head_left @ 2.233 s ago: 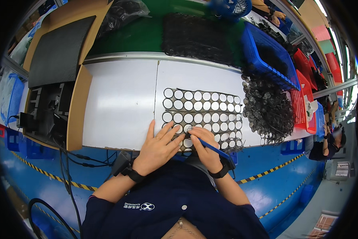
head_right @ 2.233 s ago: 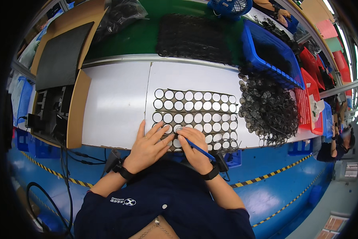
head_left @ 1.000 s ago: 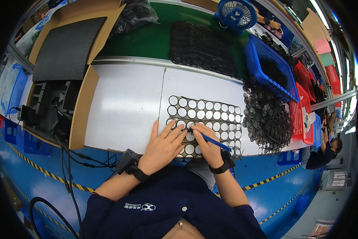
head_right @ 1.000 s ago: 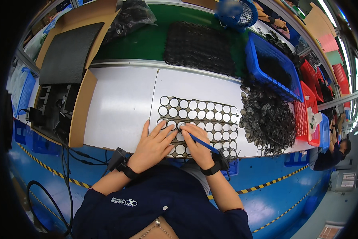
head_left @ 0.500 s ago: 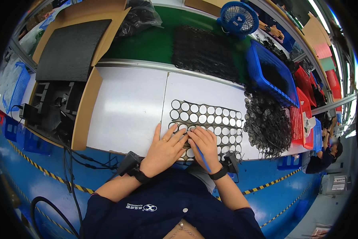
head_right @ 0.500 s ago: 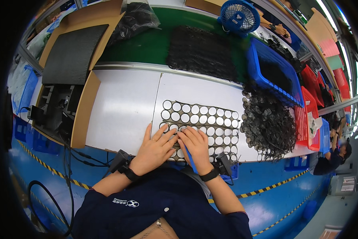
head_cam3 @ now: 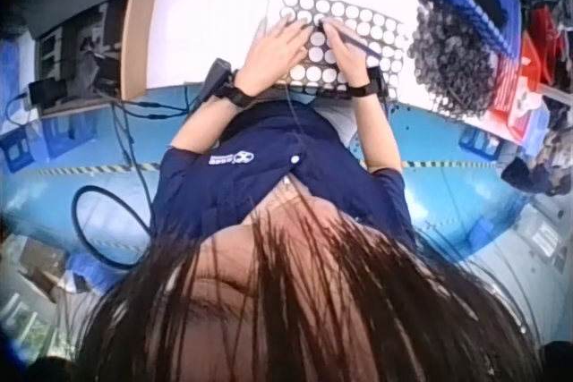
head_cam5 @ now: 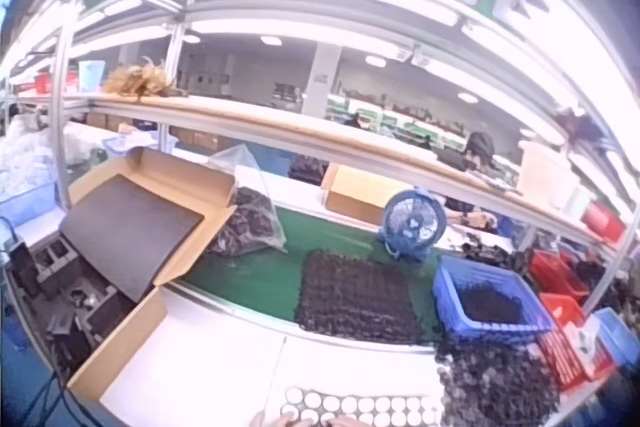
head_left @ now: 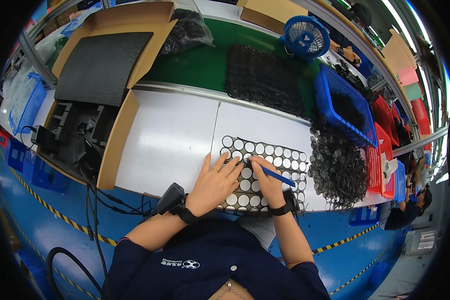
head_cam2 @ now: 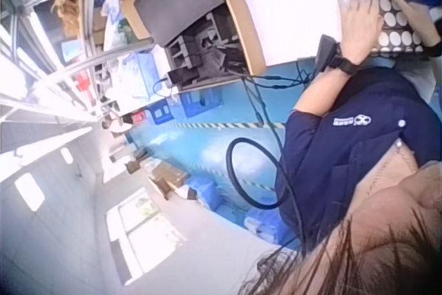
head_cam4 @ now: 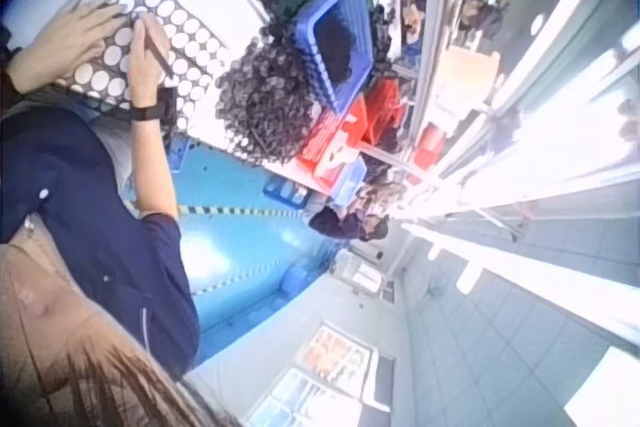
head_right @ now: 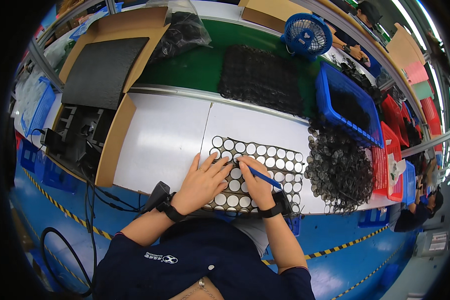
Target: The recorder is seen meticulously placing small black circular components into a grid-like tray and then inspecting/handling the resulting mesh.
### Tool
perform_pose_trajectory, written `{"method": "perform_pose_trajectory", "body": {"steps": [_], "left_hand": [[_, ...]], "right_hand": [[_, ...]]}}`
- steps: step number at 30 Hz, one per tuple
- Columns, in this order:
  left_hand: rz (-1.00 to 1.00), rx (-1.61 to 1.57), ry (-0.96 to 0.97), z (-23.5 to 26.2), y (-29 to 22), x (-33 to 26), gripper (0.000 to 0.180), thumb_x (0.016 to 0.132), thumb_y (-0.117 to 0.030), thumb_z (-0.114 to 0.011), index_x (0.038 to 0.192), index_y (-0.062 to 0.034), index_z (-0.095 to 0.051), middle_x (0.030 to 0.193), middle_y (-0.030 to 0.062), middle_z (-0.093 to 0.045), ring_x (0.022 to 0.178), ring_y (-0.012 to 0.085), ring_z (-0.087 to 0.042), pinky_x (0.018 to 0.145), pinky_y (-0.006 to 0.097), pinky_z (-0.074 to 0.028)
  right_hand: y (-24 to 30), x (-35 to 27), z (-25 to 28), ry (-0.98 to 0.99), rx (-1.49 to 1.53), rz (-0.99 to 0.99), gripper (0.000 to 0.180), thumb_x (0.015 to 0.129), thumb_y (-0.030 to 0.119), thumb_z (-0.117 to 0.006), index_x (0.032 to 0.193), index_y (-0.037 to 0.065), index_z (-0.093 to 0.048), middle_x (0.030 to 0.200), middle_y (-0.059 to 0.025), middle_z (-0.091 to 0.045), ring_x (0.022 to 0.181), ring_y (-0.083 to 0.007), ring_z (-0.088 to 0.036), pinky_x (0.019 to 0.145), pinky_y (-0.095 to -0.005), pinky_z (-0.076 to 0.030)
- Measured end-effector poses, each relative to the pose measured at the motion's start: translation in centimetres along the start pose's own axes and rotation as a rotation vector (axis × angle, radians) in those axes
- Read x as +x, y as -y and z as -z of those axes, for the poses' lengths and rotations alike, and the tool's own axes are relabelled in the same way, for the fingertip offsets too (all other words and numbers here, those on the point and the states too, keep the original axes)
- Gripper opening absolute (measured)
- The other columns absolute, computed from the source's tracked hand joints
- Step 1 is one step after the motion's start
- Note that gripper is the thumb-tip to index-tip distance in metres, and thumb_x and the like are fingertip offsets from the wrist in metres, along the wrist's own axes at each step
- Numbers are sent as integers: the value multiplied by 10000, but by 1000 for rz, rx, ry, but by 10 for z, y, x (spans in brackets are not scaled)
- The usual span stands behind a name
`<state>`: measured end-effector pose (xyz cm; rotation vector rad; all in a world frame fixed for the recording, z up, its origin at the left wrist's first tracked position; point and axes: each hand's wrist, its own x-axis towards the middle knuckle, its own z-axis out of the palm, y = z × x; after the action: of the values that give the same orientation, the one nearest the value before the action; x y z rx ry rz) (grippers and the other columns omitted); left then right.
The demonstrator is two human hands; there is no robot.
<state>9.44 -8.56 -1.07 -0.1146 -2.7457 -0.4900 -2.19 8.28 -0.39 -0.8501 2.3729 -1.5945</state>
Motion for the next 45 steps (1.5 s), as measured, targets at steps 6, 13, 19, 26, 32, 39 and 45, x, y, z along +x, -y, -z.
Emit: {"method": "perform_pose_trajectory", "body": {"steps": [6,13,19,26,32,39,45], "left_hand": [[-15,91,21,-2,1,0,476,960,-355,-657,1382,-140,-615,1473,43,-556,1419,302,-449,1129,669,-304],[-3,67,34,-5,1,3,482,962,-351,-657,1395,-144,-609,1474,47,-557,1435,301,-437,1129,686,-289],[36,50,30,-1,2,-3,490,957,-365,-652,1389,-137,-616,1472,59,-556,1434,296,-433,1127,697,-280],[2,80,-21,-13,-4,-2,479,932,-388,-671,1329,-121,-652,1465,53,-559,1435,279,-433,1114,677,-316],[17,82,-107,-17,-2,-6,452,928,-380,-674,1290,-111,-664,1421,54,-589,1404,287,-461,1104,667,-333],[-22,108,-115,2,7,29,371,891,-294,-701,1169,-48,-679,1231,88,-647,1284,297,-533,1091,564,-388],[-23,23,-161,-22,33,43,378,878,-254,-711,1191,-45,-679,1273,98,-644,1318,295,-519,1096,519,-400]], "right_hand": [[-6,0,0,-1,-74,31,232,993,202,-664,1109,22,-754,1140,-169,-746,1156,-335,-670,1012,-414,-497],[-3,2,2,13,-70,23,243,993,213,-662,1116,25,-757,1155,-176,-741,1164,-336,-666,1024,-411,-490],[-11,-1,-1,37,-75,-1,227,990,168,-664,1140,18,-745,1187,-185,-724,1189,-335,-645,1043,-408,-473],[-6,-3,-3,60,-836,602,304,906,51,-702,1204,5,-669,1227,-175,-681,1201,-330,-628,1072,-504,-422],[-14,51,38,-203,-415,191,282,1042,130,-584,1238,-58,-662,1221,-200,-692,1163,-319,-644,1047,-420,-460],[-6,37,20,17,-210,7,373,1095,239,-508,1273,-48,-669,1253,-166,-702,1174,-250,-641,1058,-364,-464],[-17,30,11,12,-155,23,363,1091,219,-503,1279,-45,-666,1265,-170,-698,1196,-255,-637,1066,-366,-458]]}}
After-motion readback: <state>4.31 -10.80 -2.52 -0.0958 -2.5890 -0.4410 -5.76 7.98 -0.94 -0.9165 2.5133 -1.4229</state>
